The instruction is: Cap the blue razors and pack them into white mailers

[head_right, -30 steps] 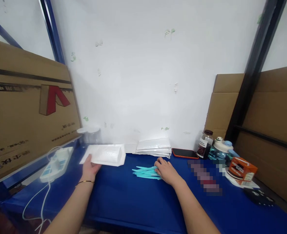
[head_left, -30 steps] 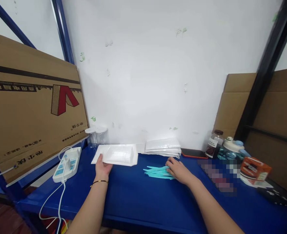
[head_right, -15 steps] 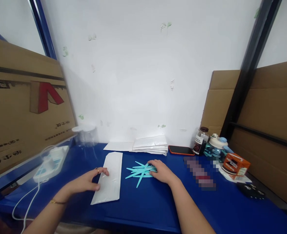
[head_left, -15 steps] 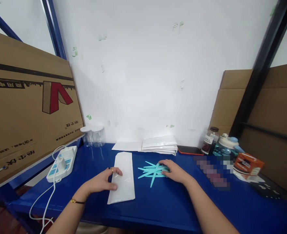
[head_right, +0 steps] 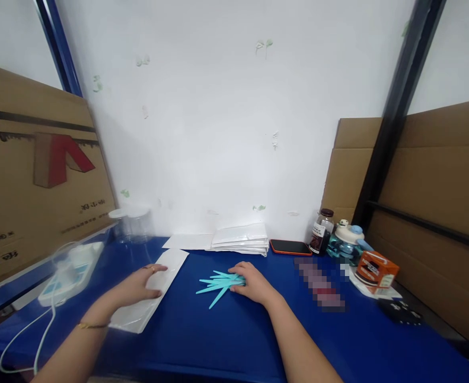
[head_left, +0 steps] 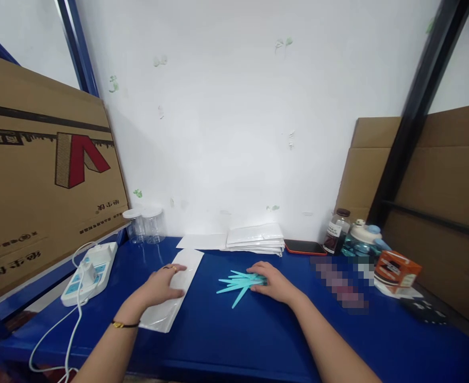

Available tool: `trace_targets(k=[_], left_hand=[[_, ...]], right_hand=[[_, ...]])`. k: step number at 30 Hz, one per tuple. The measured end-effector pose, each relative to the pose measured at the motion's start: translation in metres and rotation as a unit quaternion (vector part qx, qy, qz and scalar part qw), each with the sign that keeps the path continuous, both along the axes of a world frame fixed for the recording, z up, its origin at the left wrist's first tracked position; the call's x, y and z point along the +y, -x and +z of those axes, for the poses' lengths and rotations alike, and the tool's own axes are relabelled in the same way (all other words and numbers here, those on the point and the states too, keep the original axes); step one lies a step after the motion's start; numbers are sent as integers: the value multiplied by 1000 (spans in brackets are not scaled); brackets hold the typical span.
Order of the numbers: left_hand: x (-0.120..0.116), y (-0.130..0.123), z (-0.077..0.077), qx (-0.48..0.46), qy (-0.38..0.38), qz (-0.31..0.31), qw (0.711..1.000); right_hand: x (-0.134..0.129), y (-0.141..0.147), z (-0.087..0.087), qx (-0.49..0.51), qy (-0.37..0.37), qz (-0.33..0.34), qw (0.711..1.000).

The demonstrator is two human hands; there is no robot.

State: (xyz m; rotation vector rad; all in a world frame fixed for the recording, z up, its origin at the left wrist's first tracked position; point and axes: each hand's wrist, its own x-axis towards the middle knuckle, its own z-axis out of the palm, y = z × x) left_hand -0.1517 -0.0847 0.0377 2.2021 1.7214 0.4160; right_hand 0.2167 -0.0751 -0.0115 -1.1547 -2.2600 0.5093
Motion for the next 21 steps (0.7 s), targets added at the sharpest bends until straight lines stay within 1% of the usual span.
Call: trace_targets(k=[2, 4, 6, 8, 9, 11, 13, 15, 18, 21], left_hand=[[1, -36, 5, -51, -20, -73, 996], [2, -79, 4, -62, -29, -142, 987], [5, -118, -2, -29, -63, -188, 980], [9, -146, -9, 27, -95, -201, 975], [12, -155, -12, 53, -106, -201, 972], [18, -164, -17, 90, -116, -198, 969], [25, -167, -20, 107, -117, -201, 967], [31, -168, -20, 114, -118, -205, 965], [41, -173, -19, 111, -142, -205, 962], [54, -181, -20, 108, -166, -208, 958]], right_hand=[[1, -2, 1, -4, -26, -12, 1000], [1, -2, 2, -19, -48, -18, 999], [1, 0, 2, -29, -61, -23, 997], [1, 3, 1, -30, -73, -35, 996], [1, 3, 1, -27, -77, -44, 996], [1, 4, 0, -23, -76, -58, 995], [2, 3, 0, -26, -66, -63, 995], [3, 1, 1, -36, -60, -65, 995], [7, -4, 3, -52, -68, -78, 993], [15, -16, 2, -60, -73, -101, 990]])
